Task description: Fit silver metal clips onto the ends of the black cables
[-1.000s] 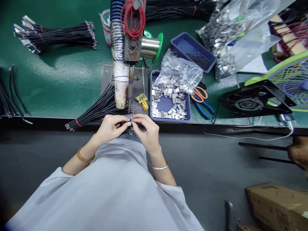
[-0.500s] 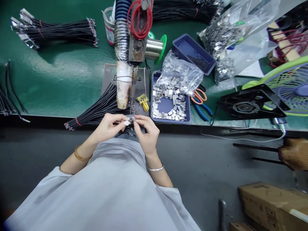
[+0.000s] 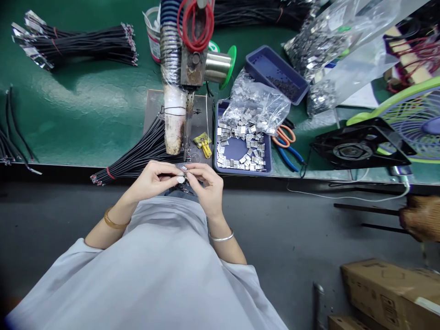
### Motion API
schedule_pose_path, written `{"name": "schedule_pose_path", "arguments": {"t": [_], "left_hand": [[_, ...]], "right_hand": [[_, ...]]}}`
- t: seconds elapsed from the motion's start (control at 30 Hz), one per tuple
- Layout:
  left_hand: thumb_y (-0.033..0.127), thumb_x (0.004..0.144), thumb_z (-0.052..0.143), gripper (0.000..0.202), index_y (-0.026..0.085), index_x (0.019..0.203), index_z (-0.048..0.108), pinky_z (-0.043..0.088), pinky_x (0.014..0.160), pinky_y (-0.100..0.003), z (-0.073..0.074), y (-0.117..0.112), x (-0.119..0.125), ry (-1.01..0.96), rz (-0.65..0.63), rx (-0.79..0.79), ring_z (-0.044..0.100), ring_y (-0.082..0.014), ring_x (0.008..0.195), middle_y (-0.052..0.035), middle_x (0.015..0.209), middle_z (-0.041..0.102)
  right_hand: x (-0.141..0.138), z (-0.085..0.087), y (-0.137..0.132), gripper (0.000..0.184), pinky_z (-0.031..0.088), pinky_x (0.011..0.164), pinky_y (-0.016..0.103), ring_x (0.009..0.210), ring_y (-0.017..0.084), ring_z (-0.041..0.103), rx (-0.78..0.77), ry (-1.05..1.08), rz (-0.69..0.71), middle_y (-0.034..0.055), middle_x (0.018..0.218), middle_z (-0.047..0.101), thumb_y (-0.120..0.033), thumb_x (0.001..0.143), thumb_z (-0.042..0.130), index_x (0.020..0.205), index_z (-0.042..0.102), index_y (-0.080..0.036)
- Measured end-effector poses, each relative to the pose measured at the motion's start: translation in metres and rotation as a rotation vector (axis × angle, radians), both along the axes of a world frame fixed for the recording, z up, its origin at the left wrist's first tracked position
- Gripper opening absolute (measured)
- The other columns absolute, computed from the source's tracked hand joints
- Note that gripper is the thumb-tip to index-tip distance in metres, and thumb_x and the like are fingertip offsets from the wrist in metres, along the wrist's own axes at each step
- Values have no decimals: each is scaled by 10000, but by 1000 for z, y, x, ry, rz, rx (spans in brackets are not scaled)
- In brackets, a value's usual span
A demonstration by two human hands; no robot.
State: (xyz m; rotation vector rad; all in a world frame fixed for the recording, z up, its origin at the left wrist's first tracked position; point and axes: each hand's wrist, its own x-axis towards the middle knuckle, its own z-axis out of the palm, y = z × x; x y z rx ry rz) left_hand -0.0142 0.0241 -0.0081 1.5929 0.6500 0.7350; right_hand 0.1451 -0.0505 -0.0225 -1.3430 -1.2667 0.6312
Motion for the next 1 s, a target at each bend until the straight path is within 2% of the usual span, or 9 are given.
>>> {"name": "schedule_pose_path", "arguments": {"t": [0.1,0.2,0.3,0.43,0.63,0.73,0.8,0.9,1.0], "left_hand": [[296,824,697,194,129,738,746,415,546,-209,2,0,0,-8,-8,-77,538,-106,568,-26,640,667],[323,820,677,230,119,716,696,337,514,-199,4,-1,1,-1,3,-158,399,-72,523,29,562,522],[322,808,661,228,117,713,688,319,532,-207,4,-1,3,-4,16,-173,384,-76,547,30,574,491],[328,801,649,237,118,695,680,301,530,-211,4,0,4,-4,5,-189,374,-79,551,29,573,476],[308,769,651,221,116,662,677,293,520,-209,5,0,4,6,-20,-197,370,-74,541,28,560,487],[285,740,643,200,113,646,682,286,510,-206,5,-2,5,29,9,-196,365,-69,529,29,547,487],[271,714,641,181,111,662,708,280,497,-200,5,-3,7,39,58,-210,365,-65,517,30,542,500],[276,675,663,181,118,684,751,336,497,-192,4,-5,12,19,144,-261,449,-78,528,7,582,595],[284,641,688,180,123,663,764,414,533,-195,4,-5,15,-9,207,-291,533,-96,564,-21,646,674]], "right_hand": [[0,-2,1,144,640,735,263,874,156,769,17,47,2,20,956,798,-143,878,711,877,794,-261],[1,-1,-1,151,645,786,288,918,165,770,60,-47,-52,23,982,801,-147,894,716,929,802,-266],[2,1,-3,156,647,856,329,925,175,771,109,-192,-46,26,992,806,-145,906,711,947,802,-264],[3,2,-5,178,656,848,348,918,185,778,176,-327,-45,35,1008,809,-134,930,680,982,793,-262],[3,3,-5,166,649,853,321,922,167,775,191,-363,-17,41,1009,807,-109,928,669,960,770,-237],[2,5,-3,128,652,801,296,910,164,777,128,-241,-20,36,988,801,-130,926,668,893,752,-221],[3,6,-1,129,653,760,288,885,166,781,116,-146,-78,36,977,797,-150,936,658,858,738,-215],[5,8,-3,141,649,824,317,917,171,782,223,-168,-213,31,983,803,-151,958,636,902,740,-226],[5,10,-9,199,640,883,323,982,171,782,349,-352,-184,30,1037,815,-108,970,605,1027,735,-248]]}}
